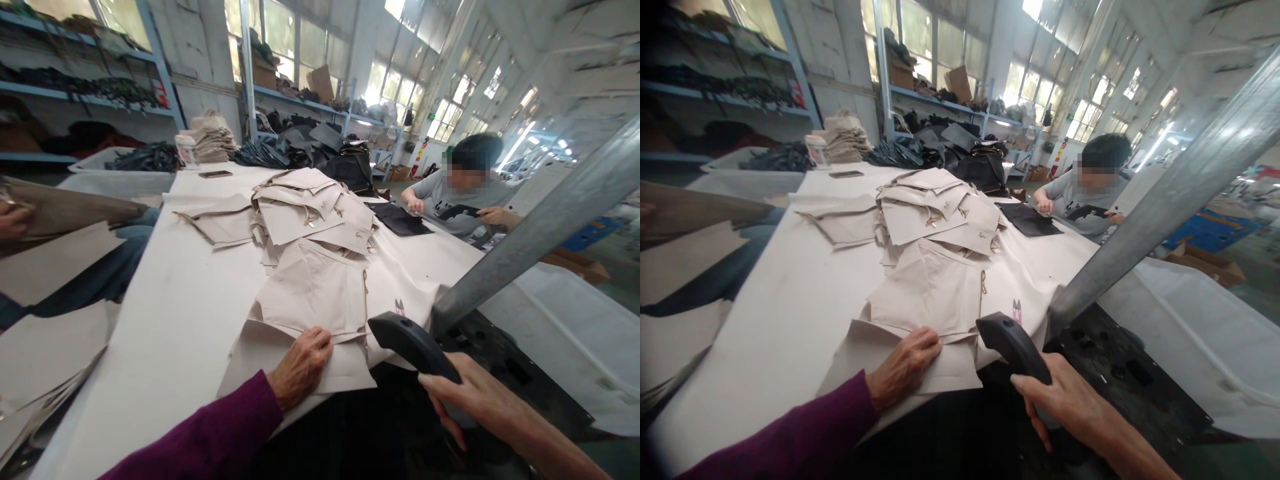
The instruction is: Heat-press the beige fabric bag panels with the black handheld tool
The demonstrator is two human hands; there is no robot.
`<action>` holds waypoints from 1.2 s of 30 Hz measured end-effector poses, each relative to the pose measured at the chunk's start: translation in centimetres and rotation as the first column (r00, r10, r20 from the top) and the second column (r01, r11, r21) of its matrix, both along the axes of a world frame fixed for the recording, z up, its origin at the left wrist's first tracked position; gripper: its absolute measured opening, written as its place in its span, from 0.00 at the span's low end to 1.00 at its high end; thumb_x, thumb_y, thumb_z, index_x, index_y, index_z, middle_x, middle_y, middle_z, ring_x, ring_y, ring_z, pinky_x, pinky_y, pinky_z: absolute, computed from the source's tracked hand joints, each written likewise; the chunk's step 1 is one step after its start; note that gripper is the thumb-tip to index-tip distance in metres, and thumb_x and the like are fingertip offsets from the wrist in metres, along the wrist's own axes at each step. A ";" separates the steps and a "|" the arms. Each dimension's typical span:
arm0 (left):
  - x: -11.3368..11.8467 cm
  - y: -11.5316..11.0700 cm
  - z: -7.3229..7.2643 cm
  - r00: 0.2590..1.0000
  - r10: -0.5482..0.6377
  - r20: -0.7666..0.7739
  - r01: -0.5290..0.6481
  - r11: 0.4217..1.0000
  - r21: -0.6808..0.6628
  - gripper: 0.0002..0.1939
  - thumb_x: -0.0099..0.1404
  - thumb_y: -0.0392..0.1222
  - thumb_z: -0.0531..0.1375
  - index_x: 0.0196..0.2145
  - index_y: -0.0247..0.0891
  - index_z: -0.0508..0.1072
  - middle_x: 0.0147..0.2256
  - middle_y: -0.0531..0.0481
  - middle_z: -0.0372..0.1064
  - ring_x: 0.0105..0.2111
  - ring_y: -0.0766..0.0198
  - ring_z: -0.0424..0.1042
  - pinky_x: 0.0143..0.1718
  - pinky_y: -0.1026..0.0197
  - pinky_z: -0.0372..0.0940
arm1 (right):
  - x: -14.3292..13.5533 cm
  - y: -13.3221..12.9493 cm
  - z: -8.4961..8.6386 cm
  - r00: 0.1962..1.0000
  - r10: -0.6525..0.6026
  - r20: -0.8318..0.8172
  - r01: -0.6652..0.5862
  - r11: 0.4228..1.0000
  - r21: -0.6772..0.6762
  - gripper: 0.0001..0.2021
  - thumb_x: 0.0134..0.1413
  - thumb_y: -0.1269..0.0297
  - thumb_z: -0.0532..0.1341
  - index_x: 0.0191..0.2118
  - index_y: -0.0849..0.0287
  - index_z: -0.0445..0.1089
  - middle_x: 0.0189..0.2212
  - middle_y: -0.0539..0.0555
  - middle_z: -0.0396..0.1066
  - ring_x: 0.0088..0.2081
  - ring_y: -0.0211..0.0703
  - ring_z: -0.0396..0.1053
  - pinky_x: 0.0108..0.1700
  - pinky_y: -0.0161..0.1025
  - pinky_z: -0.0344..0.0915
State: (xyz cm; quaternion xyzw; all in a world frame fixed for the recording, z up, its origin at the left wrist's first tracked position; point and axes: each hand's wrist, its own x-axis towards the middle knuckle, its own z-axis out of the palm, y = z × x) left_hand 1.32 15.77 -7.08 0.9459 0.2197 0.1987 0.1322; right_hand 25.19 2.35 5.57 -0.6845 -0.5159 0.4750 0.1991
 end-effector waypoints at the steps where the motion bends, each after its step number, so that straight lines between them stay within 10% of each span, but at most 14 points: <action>1: 0.0 0.0 0.0 1.000 -0.004 0.002 0.004 1.000 0.004 0.09 0.65 0.29 0.50 0.34 0.32 0.70 0.34 0.43 0.65 0.35 0.57 0.62 0.40 0.56 0.63 | -0.3 -0.5 -0.3 1.000 0.018 -0.008 -0.018 1.000 -0.001 0.16 0.57 0.58 0.55 0.22 0.60 0.62 0.11 0.46 0.64 0.13 0.33 0.62 0.17 0.28 0.58; 12: 0.6 0.0 0.4 0.994 0.112 0.015 -0.113 0.994 0.011 0.07 0.64 0.32 0.51 0.34 0.35 0.69 0.36 0.45 0.65 0.38 0.58 0.63 0.41 0.58 0.62 | -1.8 3.0 -1.1 0.992 -0.122 0.002 0.122 0.990 0.075 0.16 0.53 0.55 0.56 0.21 0.60 0.61 0.12 0.45 0.63 0.13 0.34 0.62 0.16 0.29 0.60; 21: 3.4 3.2 1.1 0.962 0.272 -0.018 -0.272 0.956 -0.111 0.11 0.66 0.39 0.52 0.28 0.38 0.70 0.29 0.49 0.68 0.31 0.62 0.68 0.35 0.62 0.60 | -1.7 -2.0 -1.8 0.997 -0.055 -0.060 0.061 0.994 0.093 0.12 0.55 0.59 0.56 0.24 0.59 0.59 0.14 0.44 0.63 0.13 0.33 0.63 0.15 0.28 0.59; 28: 3.1 3.4 0.5 0.960 0.277 0.040 -0.269 0.951 -0.152 0.10 0.65 0.40 0.52 0.29 0.39 0.69 0.30 0.50 0.68 0.32 0.63 0.68 0.36 0.63 0.60 | -3.4 0.8 -4.2 0.989 -0.091 -0.115 0.097 0.994 0.051 0.11 0.51 0.61 0.56 0.23 0.59 0.59 0.13 0.44 0.62 0.12 0.33 0.62 0.13 0.29 0.60; 36: 3.1 3.3 0.7 0.958 0.277 0.081 -0.258 0.947 -0.192 0.09 0.65 0.40 0.52 0.29 0.39 0.69 0.30 0.50 0.67 0.32 0.62 0.67 0.36 0.61 0.60 | -0.5 1.7 -2.2 0.982 -0.181 -0.045 0.186 0.973 0.139 0.15 0.54 0.57 0.57 0.21 0.59 0.61 0.11 0.45 0.62 0.13 0.33 0.62 0.15 0.28 0.60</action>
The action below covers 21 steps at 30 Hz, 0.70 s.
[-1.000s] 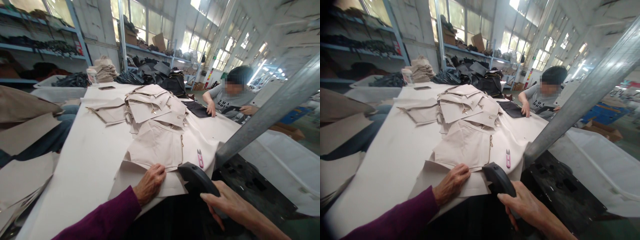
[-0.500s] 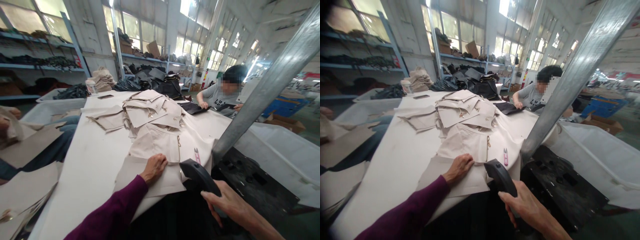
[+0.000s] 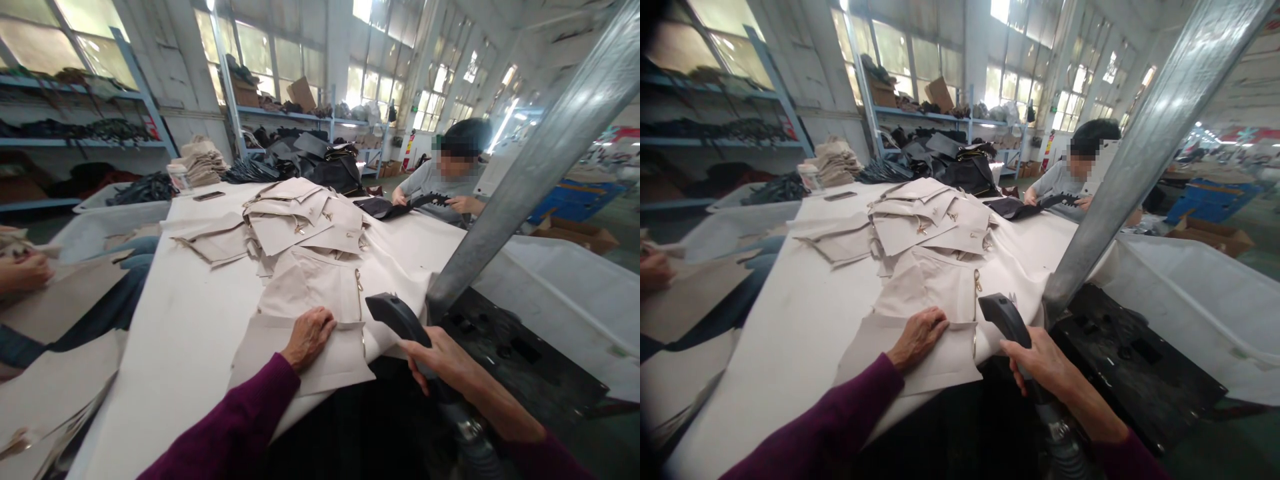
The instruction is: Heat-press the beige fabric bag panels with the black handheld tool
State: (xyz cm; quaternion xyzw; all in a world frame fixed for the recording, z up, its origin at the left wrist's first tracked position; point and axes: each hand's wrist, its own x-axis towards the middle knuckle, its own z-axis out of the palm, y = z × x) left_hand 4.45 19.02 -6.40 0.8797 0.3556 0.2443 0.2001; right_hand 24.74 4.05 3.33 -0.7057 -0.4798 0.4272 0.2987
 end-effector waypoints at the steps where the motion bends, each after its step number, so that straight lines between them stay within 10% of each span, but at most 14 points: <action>1: 0.0 0.0 -0.1 1.000 0.000 0.005 0.000 1.000 -0.003 0.09 0.65 0.40 0.52 0.29 0.39 0.69 0.30 0.50 0.67 0.32 0.62 0.67 0.36 0.61 0.60 | 0.3 -0.5 0.2 1.000 0.019 0.000 -0.019 1.000 -0.001 0.16 0.54 0.56 0.57 0.21 0.59 0.61 0.11 0.45 0.62 0.13 0.33 0.62 0.16 0.28 0.60; 16: -0.8 -1.4 1.2 1.000 0.001 -0.031 0.001 0.998 0.069 0.10 0.66 0.42 0.51 0.38 0.35 0.70 0.37 0.44 0.68 0.39 0.57 0.68 0.44 0.56 0.62 | 0.6 -0.9 -0.3 0.999 0.031 -0.012 -0.031 1.000 0.004 0.15 0.54 0.57 0.56 0.21 0.58 0.61 0.11 0.46 0.63 0.13 0.35 0.63 0.17 0.31 0.61; 21: -4.6 -6.0 0.3 0.970 -0.116 -0.211 0.171 0.949 0.265 0.36 0.57 0.56 0.61 0.56 0.32 0.58 0.54 0.34 0.60 0.55 0.44 0.57 0.57 0.42 0.51 | 2.2 -5.5 0.0 0.986 0.160 0.050 -0.159 0.987 -0.018 0.17 0.54 0.52 0.56 0.22 0.58 0.60 0.12 0.47 0.64 0.14 0.37 0.64 0.19 0.33 0.62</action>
